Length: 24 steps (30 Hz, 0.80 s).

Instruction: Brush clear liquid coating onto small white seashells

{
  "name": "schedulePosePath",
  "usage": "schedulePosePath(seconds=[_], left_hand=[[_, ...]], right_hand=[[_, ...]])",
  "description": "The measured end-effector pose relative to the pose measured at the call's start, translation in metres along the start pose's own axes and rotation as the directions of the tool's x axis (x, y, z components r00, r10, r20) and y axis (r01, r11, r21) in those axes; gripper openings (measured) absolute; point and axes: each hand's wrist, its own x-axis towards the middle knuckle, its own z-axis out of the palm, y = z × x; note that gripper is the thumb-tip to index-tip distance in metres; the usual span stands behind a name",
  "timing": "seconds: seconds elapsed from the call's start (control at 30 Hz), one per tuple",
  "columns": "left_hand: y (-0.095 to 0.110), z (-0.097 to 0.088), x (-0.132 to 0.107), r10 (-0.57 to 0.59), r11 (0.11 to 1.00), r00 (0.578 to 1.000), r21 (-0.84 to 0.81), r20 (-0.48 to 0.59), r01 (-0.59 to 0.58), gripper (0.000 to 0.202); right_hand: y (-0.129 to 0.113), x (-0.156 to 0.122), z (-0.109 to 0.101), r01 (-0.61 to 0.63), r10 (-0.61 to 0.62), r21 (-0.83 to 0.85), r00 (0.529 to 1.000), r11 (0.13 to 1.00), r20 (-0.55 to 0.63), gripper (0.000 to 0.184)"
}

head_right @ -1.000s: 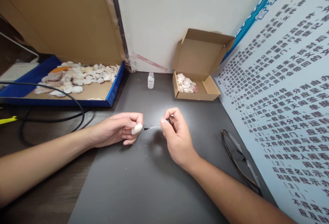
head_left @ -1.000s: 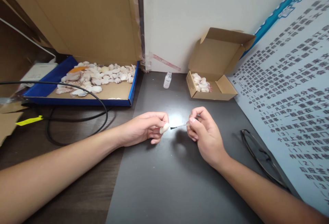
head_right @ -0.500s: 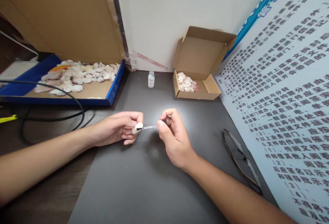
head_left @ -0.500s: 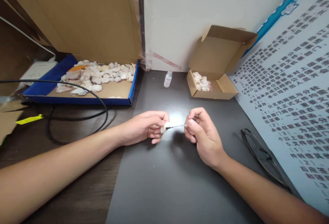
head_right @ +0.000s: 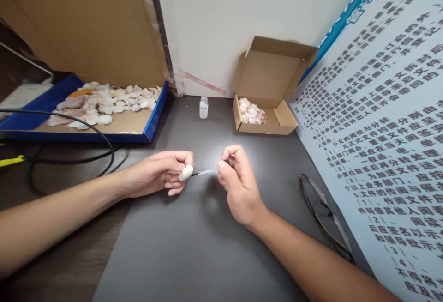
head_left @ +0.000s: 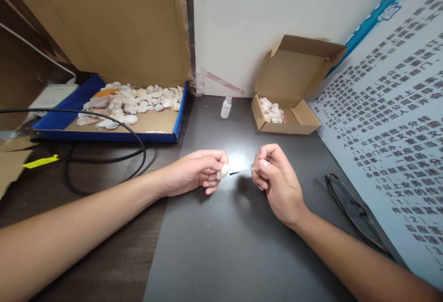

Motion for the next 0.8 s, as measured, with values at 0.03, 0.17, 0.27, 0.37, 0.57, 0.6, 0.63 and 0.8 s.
schedulePosePath(seconds=[0.03, 0.17, 0.27, 0.37, 0.57, 0.6, 0.63, 0.8], left_hand=[[0.0, 0.0001, 0.0001, 0.001, 1.0, 1.0, 0.003, 0.0, -0.001, 0.012], [-0.0002, 0.0003, 0.0003, 0.006, 1.0, 1.0, 0.002, 0.003, -0.006, 0.014], [-0.0005, 0.0001, 0.0004, 0.006, 1.0, 1.0, 0.0, -0.002, -0.006, 0.014], [-0.0008, -0.0006, 0.0004, 0.005, 1.0, 1.0, 0.009, 0.003, -0.005, 0.013], [-0.0001, -0.0005, 0.0001, 0.006, 1.0, 1.0, 0.01, 0.013, -0.006, 0.014], [0.0, -0.0002, 0.0, 0.007, 1.0, 1.0, 0.008, 0.013, -0.007, 0.014], [0.0001, -0.0001, 0.0, 0.009, 1.0, 1.0, 0.007, 0.012, -0.009, 0.014], [-0.0004, -0.0003, 0.0001, 0.007, 1.0, 1.0, 0.007, 0.001, -0.007, 0.012]], right_hand=[[-0.0002, -0.0005, 0.0003, 0.007, -0.007, 0.039, 1.0, 0.999, 0.012, 0.012], [0.0014, -0.0017, 0.0001, -0.027, 0.027, -0.011, 0.998, 1.0, 0.052, 0.012], [0.0033, -0.0002, -0.0012, -0.076, 0.081, -0.112, 0.996, 0.991, 0.037, 0.014], [0.0021, 0.0013, -0.0007, -0.058, 0.059, -0.073, 0.998, 0.996, 0.021, 0.016], [-0.0019, 0.0, 0.0007, -0.016, 0.02, -0.119, 0.999, 0.993, 0.034, 0.012], [-0.002, -0.0002, 0.0001, -0.011, 0.015, -0.165, 1.0, 0.986, 0.019, 0.013], [-0.0019, -0.0003, -0.0007, -0.002, 0.002, -0.197, 1.0, 0.98, -0.003, 0.014], [0.0002, -0.0019, -0.0021, 0.068, -0.067, -0.075, 0.998, 0.995, 0.009, 0.011]])
